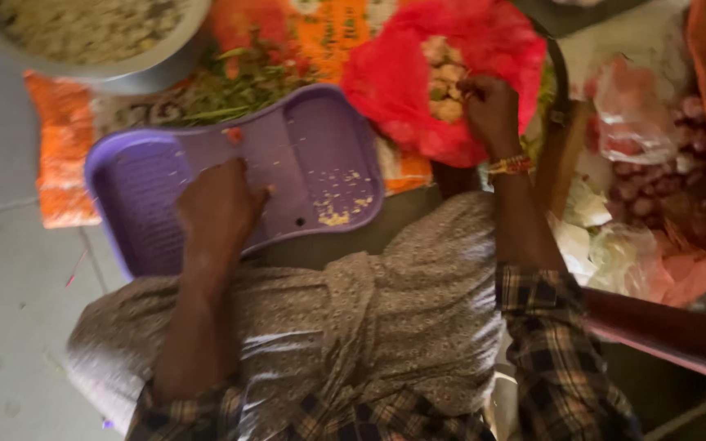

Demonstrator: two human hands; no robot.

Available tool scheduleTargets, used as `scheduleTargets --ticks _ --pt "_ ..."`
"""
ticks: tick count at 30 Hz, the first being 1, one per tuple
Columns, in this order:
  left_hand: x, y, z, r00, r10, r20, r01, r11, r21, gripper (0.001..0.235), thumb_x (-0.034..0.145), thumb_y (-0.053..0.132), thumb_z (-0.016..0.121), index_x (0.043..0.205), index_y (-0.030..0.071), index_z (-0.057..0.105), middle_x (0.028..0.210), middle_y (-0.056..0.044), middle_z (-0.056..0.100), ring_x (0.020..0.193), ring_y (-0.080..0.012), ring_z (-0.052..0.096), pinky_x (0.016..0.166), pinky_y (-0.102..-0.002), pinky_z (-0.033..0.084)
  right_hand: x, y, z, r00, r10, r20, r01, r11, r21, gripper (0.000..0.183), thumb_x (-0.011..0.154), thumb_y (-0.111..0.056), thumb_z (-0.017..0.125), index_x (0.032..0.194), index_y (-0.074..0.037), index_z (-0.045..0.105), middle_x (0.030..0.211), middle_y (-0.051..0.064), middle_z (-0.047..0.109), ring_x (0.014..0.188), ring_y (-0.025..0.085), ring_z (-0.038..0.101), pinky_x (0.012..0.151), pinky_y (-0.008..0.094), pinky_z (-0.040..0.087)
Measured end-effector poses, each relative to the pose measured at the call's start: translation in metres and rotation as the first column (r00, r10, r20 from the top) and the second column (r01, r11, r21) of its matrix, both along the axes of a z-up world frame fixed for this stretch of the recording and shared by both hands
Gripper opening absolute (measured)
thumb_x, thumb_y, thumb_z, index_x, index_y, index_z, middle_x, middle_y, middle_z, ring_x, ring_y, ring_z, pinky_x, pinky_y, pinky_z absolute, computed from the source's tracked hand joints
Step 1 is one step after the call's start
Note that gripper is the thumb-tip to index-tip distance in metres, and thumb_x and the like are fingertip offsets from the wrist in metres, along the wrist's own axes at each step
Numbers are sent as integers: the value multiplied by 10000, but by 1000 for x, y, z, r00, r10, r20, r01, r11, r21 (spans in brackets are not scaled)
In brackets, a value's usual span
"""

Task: The person sits cross-legged on the floor and uses a knife to chop cauliflower florets on a purple plastic tray. They repeatedly pick up florets from a red bag, cut them into smaller pieces, and place the chopped pieces into the tray.

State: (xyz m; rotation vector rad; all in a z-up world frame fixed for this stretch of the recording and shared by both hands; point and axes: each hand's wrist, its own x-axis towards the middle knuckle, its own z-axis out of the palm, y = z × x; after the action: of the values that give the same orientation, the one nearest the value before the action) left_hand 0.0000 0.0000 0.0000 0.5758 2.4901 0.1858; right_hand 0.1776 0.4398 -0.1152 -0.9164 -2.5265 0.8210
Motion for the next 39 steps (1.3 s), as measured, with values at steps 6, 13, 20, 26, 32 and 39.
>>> scheduleTargets --ticks 6,13,20,26,32,39 --pt "6 6 -2 993 37 -108 -26 994 105 521 837 437 783 1256 140 696 1150 -124 727 1035 -355 692 846 -505 531 1 14 35 985 160 -63 -131 935 330 231 889 -20 675 1105 -10 759 1051 214 730 949 362 728 859 435 592" --pt "5 20 -3 994 87 -60 -82 993 89 513 836 443 781 1254 155 703 1142 -86 757 1053 -312 709 877 -476 540 -80 -16 20 956 271 110 -292 906 305 674 839 -151 708 1487 -102 531 1279 241 563 1149 471 549 1009 570 474" --pt "7 17 -6 996 58 -69 -49 992 118 494 867 431 771 1272 157 699 1146 -93 755 1051 -312 711 848 -473 546 -73 -47 3 959 239 153 -284 827 486 685 820 -40 622 1490 -104 491 1452 302 410 1190 517 536 930 532 533" --pt "6 17 -6 996 79 -47 -73 989 132 505 833 428 796 1253 163 703 1157 -82 753 1051 -311 708 872 -469 537 -51 -70 14 991 122 46 -130 943 306 415 871 -105 726 1265 -166 611 1246 134 604 1038 373 665 762 516 571" --pt "3 6 3 993 94 -69 -78 975 209 488 848 405 793 1259 155 710 1132 -102 758 1037 -319 718 878 -464 543 -37 -49 21 980 -21 -197 -39 954 -297 254 893 -79 734 1146 -82 707 870 36 692 704 164 708 601 333 571" --pt "5 0 -4 993 83 83 -110 904 414 516 850 437 799 1271 160 688 945 -156 781 872 -316 754 814 -429 562 2 -81 78 904 -139 -405 -187 724 -664 172 978 -96 716 1129 -92 635 947 47 733 762 131 728 653 265 591"
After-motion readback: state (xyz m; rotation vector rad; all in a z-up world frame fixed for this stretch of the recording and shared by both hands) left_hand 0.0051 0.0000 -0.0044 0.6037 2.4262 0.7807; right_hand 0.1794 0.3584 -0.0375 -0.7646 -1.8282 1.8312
